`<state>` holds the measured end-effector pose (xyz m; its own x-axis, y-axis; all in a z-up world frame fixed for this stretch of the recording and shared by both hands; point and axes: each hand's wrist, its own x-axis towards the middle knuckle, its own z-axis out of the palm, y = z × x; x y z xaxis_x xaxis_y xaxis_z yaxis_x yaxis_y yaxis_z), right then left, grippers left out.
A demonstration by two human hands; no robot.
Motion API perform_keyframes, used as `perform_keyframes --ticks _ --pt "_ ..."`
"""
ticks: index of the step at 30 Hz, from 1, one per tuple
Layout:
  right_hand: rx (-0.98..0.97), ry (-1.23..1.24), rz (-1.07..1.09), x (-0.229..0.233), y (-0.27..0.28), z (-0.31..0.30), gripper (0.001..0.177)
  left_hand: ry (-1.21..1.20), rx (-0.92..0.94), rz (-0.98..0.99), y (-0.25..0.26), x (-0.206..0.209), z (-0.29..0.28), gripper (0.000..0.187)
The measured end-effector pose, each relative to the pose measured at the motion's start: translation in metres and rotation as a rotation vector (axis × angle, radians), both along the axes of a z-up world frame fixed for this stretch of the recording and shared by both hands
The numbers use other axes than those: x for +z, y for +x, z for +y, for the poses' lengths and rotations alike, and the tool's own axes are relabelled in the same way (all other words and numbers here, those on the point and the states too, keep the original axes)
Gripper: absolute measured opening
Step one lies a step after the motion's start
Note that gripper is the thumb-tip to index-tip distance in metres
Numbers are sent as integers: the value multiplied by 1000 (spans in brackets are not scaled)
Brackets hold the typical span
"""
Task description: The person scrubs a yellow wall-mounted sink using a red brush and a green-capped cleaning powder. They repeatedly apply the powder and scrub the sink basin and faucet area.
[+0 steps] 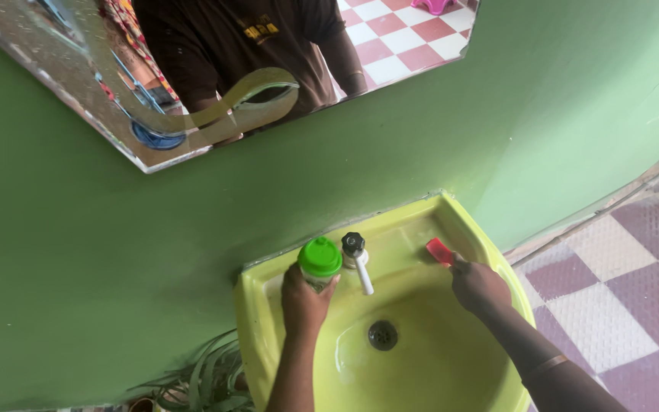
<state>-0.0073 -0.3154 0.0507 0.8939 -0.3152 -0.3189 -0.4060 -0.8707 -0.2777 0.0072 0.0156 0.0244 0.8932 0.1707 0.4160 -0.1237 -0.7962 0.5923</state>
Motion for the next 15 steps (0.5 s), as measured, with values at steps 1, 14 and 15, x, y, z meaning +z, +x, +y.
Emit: perform_keyframes --ticks 1,14,15 --pt "1 -2 -4 0 -1 -3 42 28 -2 21 2 11 -2 71" --pt "85 96 -55 -20 10 -37 42 517 -45 196 40 121 -55 47" --pt "88 109 -70 -18 16 -38 42 547 -35 181 43 125 -61 41"
